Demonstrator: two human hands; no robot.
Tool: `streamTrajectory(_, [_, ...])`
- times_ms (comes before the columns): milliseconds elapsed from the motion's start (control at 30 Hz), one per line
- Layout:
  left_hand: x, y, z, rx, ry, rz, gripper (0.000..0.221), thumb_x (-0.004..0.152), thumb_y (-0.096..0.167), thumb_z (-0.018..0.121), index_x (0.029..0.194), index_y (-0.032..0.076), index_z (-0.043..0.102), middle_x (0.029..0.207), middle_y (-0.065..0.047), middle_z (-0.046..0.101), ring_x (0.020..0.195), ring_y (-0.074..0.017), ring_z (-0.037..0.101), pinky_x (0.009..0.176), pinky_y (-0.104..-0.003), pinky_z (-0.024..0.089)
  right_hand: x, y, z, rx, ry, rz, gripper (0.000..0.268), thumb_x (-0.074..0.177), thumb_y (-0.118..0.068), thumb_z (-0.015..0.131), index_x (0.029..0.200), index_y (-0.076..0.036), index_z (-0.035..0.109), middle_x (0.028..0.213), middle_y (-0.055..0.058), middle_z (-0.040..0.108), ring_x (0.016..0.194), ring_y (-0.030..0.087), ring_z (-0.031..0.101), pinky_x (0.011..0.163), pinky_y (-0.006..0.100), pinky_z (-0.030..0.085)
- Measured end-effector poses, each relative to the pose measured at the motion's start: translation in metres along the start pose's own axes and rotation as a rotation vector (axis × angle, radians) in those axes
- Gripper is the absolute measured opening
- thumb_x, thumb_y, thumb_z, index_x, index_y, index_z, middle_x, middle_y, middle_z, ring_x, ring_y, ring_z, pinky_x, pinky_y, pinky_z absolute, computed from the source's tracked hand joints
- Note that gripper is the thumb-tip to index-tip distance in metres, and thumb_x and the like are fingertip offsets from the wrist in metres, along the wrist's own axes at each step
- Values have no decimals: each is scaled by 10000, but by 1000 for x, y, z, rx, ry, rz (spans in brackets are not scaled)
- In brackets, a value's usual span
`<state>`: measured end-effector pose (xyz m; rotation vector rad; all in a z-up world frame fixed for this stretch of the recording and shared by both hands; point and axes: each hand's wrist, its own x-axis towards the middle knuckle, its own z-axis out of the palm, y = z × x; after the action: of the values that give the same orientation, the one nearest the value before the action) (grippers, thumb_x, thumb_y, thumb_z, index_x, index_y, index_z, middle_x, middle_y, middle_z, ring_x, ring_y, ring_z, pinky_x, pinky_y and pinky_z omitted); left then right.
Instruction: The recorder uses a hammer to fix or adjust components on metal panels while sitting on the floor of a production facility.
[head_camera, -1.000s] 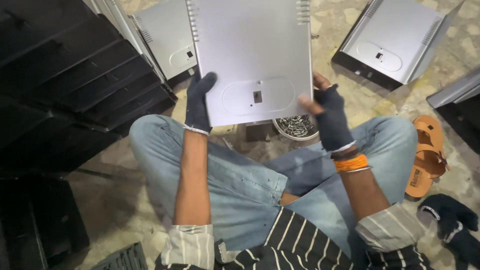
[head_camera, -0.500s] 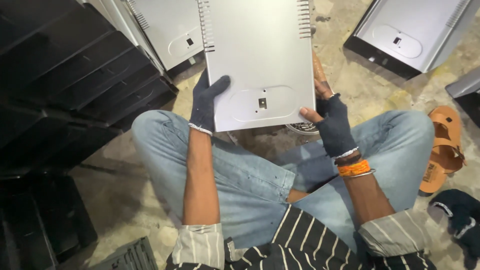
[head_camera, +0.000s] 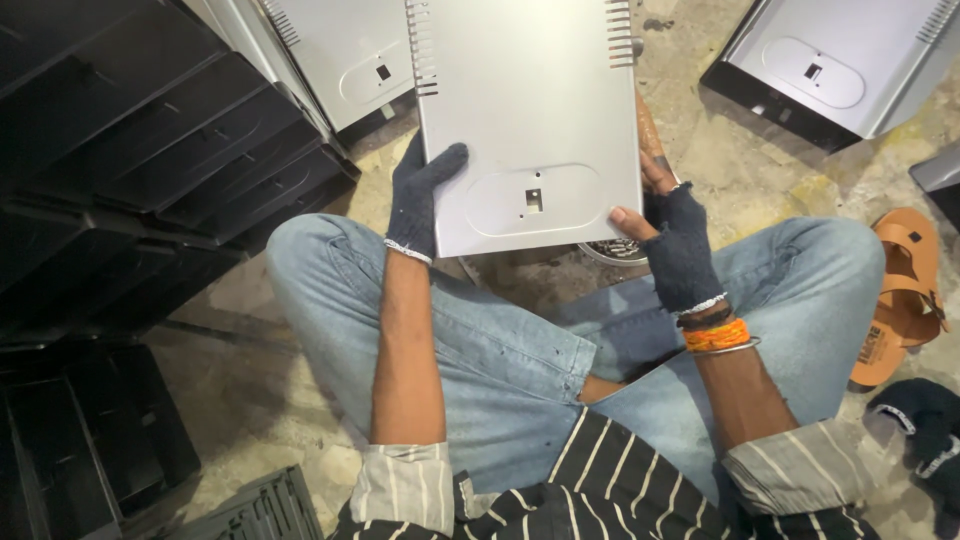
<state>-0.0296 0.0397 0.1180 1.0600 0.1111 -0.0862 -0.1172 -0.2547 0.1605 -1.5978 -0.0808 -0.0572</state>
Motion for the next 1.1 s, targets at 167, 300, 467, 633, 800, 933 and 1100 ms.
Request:
streamTrajectory(167, [-4, 4, 4, 14, 21, 16, 494, 847, 83, 768, 1312, -27, 646, 1125, -103, 724, 950, -186, 687, 860, -316, 575, 0, -8, 3, -11, -11, 29, 699, 918, -80, 713, 1556, 17, 446, 1382, 127, 631, 1252, 191, 609, 1097, 342, 491])
streamTrajectory(300, [-4, 6, 5, 68, 34, 0, 469, 851, 94, 762, 1290, -40, 663, 1101, -108, 725, 938, -191, 692, 849, -317, 579, 0, -3, 0, -1, -13, 9, 692, 922, -77, 711, 1548, 26, 435, 1425, 143, 608, 1306, 200, 584, 1124, 345, 470])
streamTrajectory(467, [5, -2, 0, 20, 36, -36, 485, 842, 99, 759, 1298, -37, 665, 1083, -107, 721, 940, -189, 694, 834, -310, 580, 5, -4, 1, -14, 2, 96, 659, 935, -87, 672, 1542, 8, 434, 1406, 133, 615, 1287, 184, 589, 1075, 325, 484])
streamTrajectory(633, [4, 1, 5, 16, 72, -94, 441, 863, 117, 746, 1270, -38, 676, 1057, -104, 733, 890, -195, 702, 785, -317, 588, 4, 1, 0, 37, -9, 93, 623, 964, -84, 643, 1548, 2, 445, 1398, 123, 621, 1274, 171, 587, 1072, 309, 477])
streamTrajectory(800, [5, -2, 1, 34, 62, -63, 433, 868, 122, 751, 1264, -39, 681, 1050, -95, 728, 892, -180, 696, 785, -311, 583, 4, -1, 1, 29, -6, 72, 621, 974, -97, 645, 1552, 1, 442, 1399, 123, 618, 1280, 170, 580, 1078, 304, 471])
streamTrajectory(933, [5, -6, -3, 47, 84, -46, 424, 864, 112, 754, 1255, -37, 686, 1057, -91, 730, 907, -170, 696, 800, -303, 577, 6, -8, 2, 28, -22, 86, 640, 957, -116, 650, 1548, 5, 434, 1419, 124, 613, 1303, 177, 578, 1090, 310, 465])
streamTrajectory(1100, [3, -7, -3, 60, 97, -49, 406, 868, 110, 746, 1242, -37, 691, 1051, -94, 736, 896, -173, 701, 797, -302, 582, 7, -2, 0, 16, -38, 67, 639, 963, -119, 653, 1546, 19, 431, 1433, 133, 603, 1321, 186, 569, 1108, 319, 453])
